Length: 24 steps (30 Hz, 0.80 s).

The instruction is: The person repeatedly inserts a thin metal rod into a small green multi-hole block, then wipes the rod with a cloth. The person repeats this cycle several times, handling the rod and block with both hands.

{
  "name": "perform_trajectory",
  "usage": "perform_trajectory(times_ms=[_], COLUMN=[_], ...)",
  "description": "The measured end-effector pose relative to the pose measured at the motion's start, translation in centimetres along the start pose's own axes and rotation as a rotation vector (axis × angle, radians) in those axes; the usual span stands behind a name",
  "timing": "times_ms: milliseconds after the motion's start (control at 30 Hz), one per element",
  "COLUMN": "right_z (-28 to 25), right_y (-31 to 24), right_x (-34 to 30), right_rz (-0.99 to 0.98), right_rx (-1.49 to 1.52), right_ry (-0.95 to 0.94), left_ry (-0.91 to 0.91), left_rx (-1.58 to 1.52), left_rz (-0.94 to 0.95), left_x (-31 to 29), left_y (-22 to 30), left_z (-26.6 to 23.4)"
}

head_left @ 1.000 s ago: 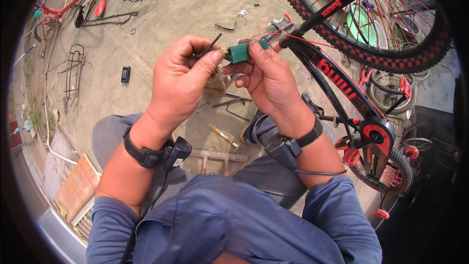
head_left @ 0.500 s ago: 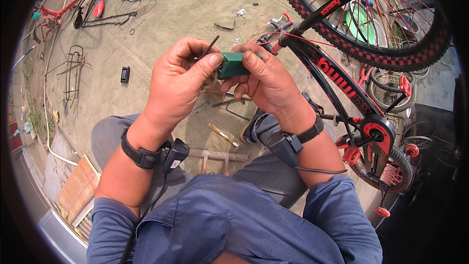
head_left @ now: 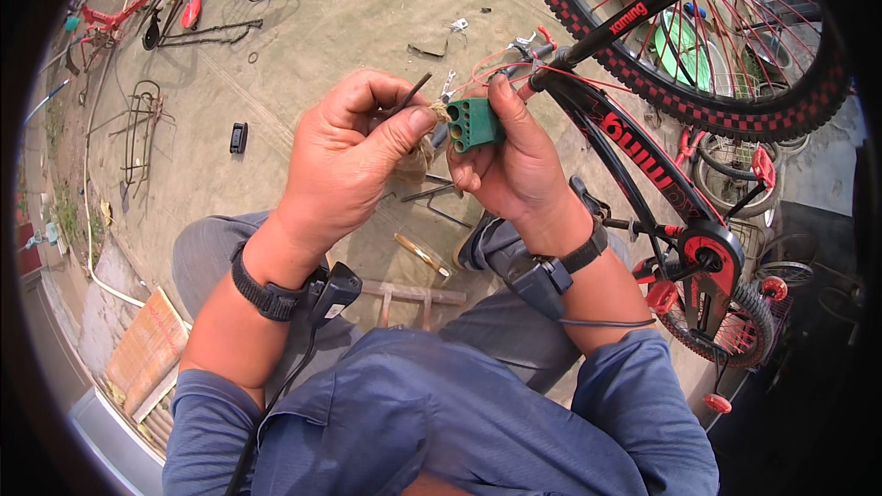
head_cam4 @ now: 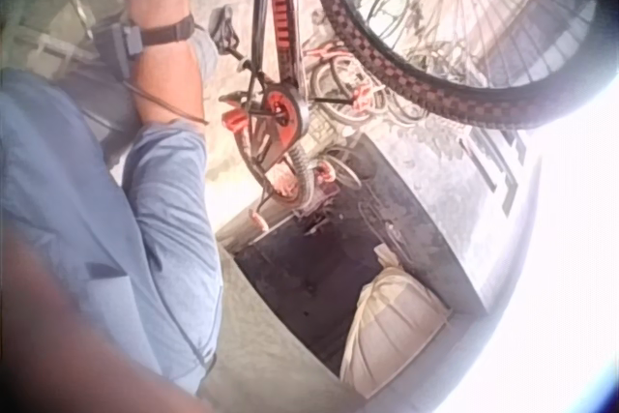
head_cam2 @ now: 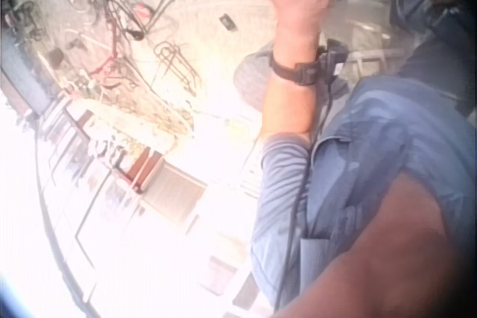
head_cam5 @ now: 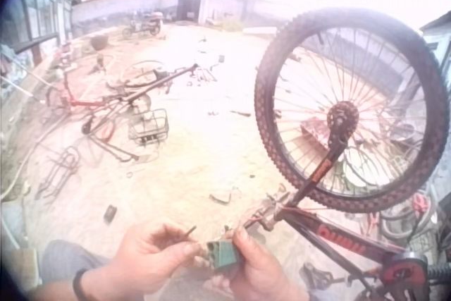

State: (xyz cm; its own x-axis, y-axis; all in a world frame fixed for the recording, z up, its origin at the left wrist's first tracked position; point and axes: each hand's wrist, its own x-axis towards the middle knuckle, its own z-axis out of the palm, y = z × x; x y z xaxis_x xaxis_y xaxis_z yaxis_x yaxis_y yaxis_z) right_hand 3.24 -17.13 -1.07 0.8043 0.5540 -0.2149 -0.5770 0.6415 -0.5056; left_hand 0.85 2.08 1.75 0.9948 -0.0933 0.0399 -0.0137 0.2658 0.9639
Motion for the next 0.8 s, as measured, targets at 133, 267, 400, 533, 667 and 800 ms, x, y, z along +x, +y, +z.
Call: perform_trajectory(times_ms=[133,267,400,533,667,800], right_z=[0.0,0.1,0.4,0.7,0.7,0.3], right_y=[0.1,0.0,0.0,0.2,0.3,0.5], right_x=[-0.2,0.0,0.0,-0.1,0.0,0.3], right_rz=[0.060,-0.002,0.007,0.033,0.049,0.032], right_rx=[0.001,-0.006,-0.031,-0.120,-0.100,0.002], right_ry=[0.023,-0.040,0.038,0.055,0.073,0.062], left_ry=[0.039,0.070,-0.086,-0.024,0.014,0.062], left_rx=[0.141,0.106,0.031,0.162,0.185,0.228], left_rz=[0.009,0.068,0.099,0.164,0.152,0.114], left_x=[0.1,0.2,-0.6,-0.3,-0.2,-0.1], left_y=[-0.1,0.0,0.1,0.1,-0.4,-0.4], left_z=[0.5,0.6,1.3,1.0,0.9,0.8])
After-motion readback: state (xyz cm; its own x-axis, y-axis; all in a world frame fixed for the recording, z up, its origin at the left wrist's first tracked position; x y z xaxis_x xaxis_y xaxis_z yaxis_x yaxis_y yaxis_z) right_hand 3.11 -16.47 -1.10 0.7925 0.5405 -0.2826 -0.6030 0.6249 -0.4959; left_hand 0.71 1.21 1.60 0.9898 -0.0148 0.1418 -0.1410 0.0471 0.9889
